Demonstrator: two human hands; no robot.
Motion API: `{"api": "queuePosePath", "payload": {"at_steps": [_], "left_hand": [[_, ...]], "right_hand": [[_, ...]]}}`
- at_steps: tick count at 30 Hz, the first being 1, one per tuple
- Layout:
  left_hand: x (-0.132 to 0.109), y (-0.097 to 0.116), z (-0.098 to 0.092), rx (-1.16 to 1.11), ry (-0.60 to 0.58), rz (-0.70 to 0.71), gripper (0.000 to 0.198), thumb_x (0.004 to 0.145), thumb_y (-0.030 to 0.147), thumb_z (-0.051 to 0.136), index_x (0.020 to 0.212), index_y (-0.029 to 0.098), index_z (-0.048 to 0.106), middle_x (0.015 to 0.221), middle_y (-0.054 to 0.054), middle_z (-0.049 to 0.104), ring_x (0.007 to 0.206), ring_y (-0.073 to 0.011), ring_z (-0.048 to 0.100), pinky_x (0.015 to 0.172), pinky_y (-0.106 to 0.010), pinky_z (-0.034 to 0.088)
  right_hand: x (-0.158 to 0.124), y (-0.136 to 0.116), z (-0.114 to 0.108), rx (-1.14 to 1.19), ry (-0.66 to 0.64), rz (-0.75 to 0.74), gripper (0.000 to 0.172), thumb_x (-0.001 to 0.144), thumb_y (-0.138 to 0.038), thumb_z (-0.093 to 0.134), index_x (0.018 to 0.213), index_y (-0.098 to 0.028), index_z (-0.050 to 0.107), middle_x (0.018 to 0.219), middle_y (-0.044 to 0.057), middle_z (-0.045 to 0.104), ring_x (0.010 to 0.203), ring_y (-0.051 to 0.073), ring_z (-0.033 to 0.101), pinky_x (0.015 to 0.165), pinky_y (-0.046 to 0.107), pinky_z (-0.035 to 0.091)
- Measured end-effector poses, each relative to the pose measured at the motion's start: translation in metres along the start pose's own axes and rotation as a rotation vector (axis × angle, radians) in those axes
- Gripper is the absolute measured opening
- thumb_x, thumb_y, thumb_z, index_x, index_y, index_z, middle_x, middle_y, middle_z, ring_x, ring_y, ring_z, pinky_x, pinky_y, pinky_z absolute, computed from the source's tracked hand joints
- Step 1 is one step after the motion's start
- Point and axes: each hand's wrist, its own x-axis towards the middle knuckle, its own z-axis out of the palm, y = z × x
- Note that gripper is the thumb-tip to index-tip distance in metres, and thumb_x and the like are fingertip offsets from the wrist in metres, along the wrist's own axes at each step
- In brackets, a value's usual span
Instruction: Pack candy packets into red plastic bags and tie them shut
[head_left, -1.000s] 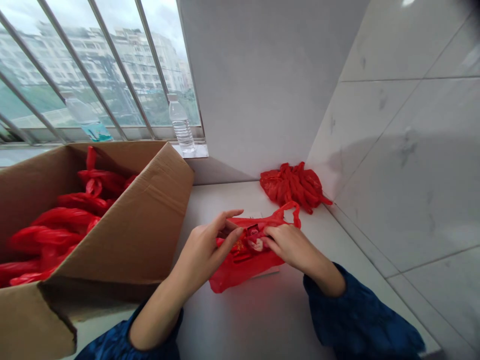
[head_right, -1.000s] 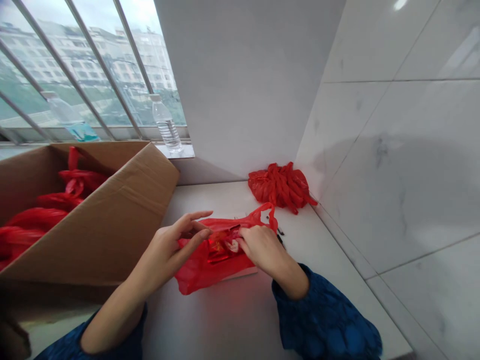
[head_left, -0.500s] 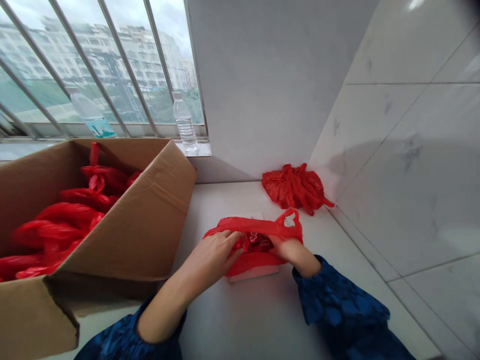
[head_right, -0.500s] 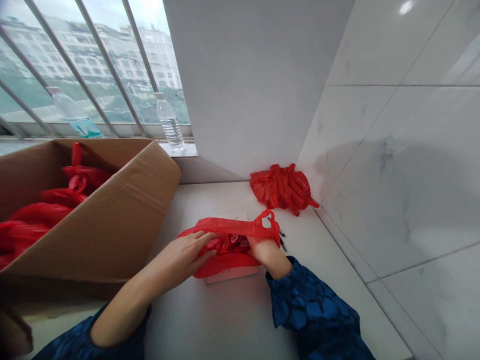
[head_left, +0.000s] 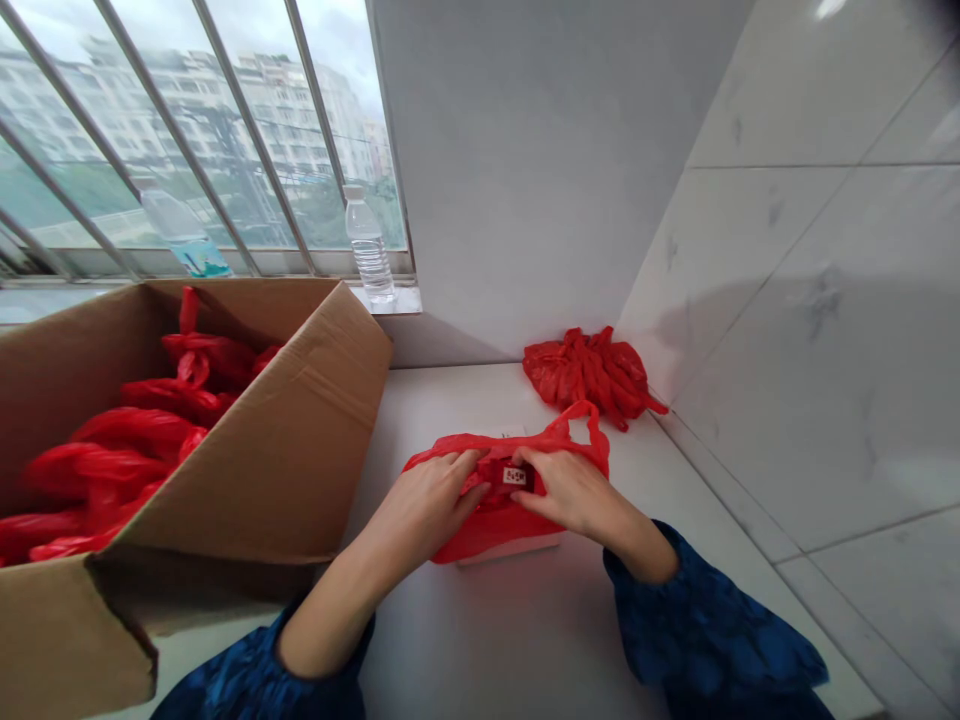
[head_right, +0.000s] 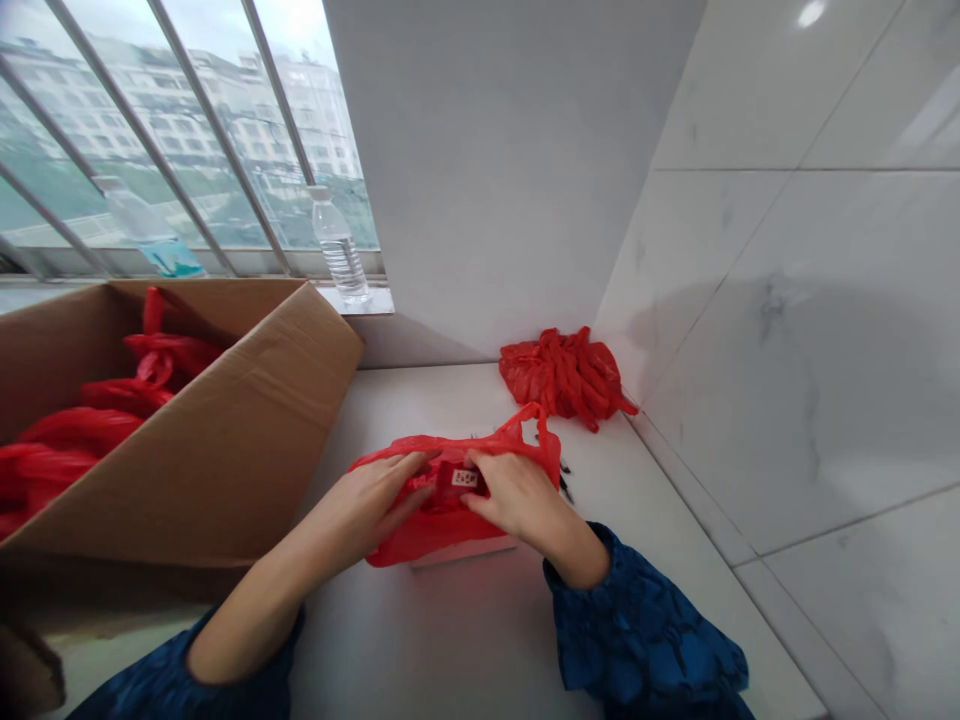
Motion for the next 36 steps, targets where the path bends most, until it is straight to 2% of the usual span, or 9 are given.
{"api": "queuePosePath", "payload": {"at_steps": [4, 8, 11, 14, 17, 22, 25, 31, 36], "left_hand": [[0.004, -0.002, 0.004, -0.1, 0.097, 0.075, 0.037, 0.099, 0.024, 0.048, 0.135, 0.016, 0.054, 0.128, -0.011, 0.069, 0.115, -0.0265, 0.067, 0.095, -0.04, 0.054], [0.006, -0.002, 0.001, -0.16, 0.126, 0.11, 0.034, 0.1, 0.022, 0.046, 0.132, 0.02, 0.057, 0.129, -0.008, 0.069, 0.116, -0.0235, 0.066, 0.096, -0.037, 0.053], [0.005, -0.002, -0.002, -0.185, 0.141, 0.122, 0.032, 0.1, 0.023, 0.047, 0.131, 0.022, 0.057, 0.127, -0.006, 0.07, 0.113, -0.0221, 0.067, 0.094, -0.035, 0.052], [0.003, -0.002, -0.005, -0.211, 0.162, 0.137, 0.032, 0.1, 0.021, 0.048, 0.131, 0.022, 0.056, 0.123, -0.005, 0.07, 0.109, -0.0205, 0.067, 0.093, -0.033, 0.051], [0.0, 0.0, -0.009, -0.239, 0.155, 0.126, 0.032, 0.1, 0.023, 0.05, 0.132, 0.023, 0.056, 0.114, -0.004, 0.073, 0.104, -0.0199, 0.068, 0.089, -0.031, 0.051], [-0.001, 0.008, -0.018, -0.389, 0.082, 0.056, 0.036, 0.101, 0.041, 0.049, 0.132, 0.025, 0.057, 0.114, -0.003, 0.073, 0.1, -0.0195, 0.07, 0.083, -0.028, 0.053], [0.0, 0.01, -0.018, -0.455, 0.082, 0.061, 0.032, 0.099, 0.037, 0.052, 0.127, 0.024, 0.061, 0.118, -0.004, 0.072, 0.102, -0.0193, 0.069, 0.085, -0.028, 0.054], [0.001, 0.004, -0.012, -0.571, 0.165, 0.028, 0.037, 0.09, 0.025, 0.065, 0.127, 0.025, 0.06, 0.121, -0.005, 0.071, 0.103, -0.0193, 0.069, 0.085, -0.029, 0.056], [0.0, 0.002, -0.011, -0.652, 0.147, 0.023, 0.035, 0.091, 0.028, 0.065, 0.125, 0.024, 0.062, 0.11, -0.005, 0.074, 0.094, -0.0186, 0.071, 0.082, -0.029, 0.058]], "right_hand": [[-0.004, -0.016, -0.009, 0.003, 0.057, -0.061, 0.025, 0.086, -0.029, 0.07, 0.107, -0.019, 0.061, 0.103, 0.007, 0.071, 0.095, 0.026, 0.067, 0.074, 0.031, 0.047], [-0.006, -0.02, -0.014, 0.088, 0.09, -0.083, 0.022, 0.086, -0.024, 0.071, 0.105, -0.019, 0.06, 0.103, 0.006, 0.068, 0.091, 0.022, 0.065, 0.075, 0.031, 0.046], [-0.008, -0.021, -0.021, 0.238, 0.08, -0.115, 0.021, 0.089, -0.032, 0.072, 0.104, -0.02, 0.063, 0.102, 0.004, 0.067, 0.091, 0.02, 0.063, 0.077, 0.03, 0.047], [-0.009, -0.02, -0.027, 0.35, 0.064, -0.167, 0.017, 0.097, -0.038, 0.062, 0.097, -0.021, 0.064, 0.094, 0.001, 0.067, 0.087, 0.017, 0.063, 0.074, 0.028, 0.046], [-0.01, -0.019, -0.03, 0.382, 0.106, -0.208, 0.014, 0.099, -0.034, 0.061, 0.093, -0.021, 0.063, 0.091, 0.0, 0.065, 0.084, 0.015, 0.062, 0.073, 0.026, 0.046], [-0.01, -0.019, -0.029, 0.313, 0.209, -0.29, 0.001, 0.096, -0.021, 0.063, 0.097, -0.022, 0.064, 0.099, 0.001, 0.063, 0.091, 0.016, 0.062, 0.08, 0.028, 0.049], [-0.01, -0.019, -0.027, 0.288, 0.248, -0.3, 0.01, 0.094, -0.016, 0.064, 0.101, -0.023, 0.063, 0.107, 0.002, 0.065, 0.099, 0.019, 0.063, 0.087, 0.032, 0.049], [-0.013, -0.018, -0.031, 0.543, 0.127, -0.19, 0.046, 0.087, -0.025, 0.075, 0.127, -0.026, 0.053, 0.119, 0.004, 0.067, 0.102, 0.02, 0.067, 0.089, 0.035, 0.054], [-0.013, -0.015, -0.03, 0.763, 0.028, -0.146, 0.029, 0.096, -0.028, 0.061, 0.125, -0.023, 0.056, 0.104, 0.003, 0.073, 0.093, 0.018, 0.07, 0.085, 0.034, 0.056]]}}
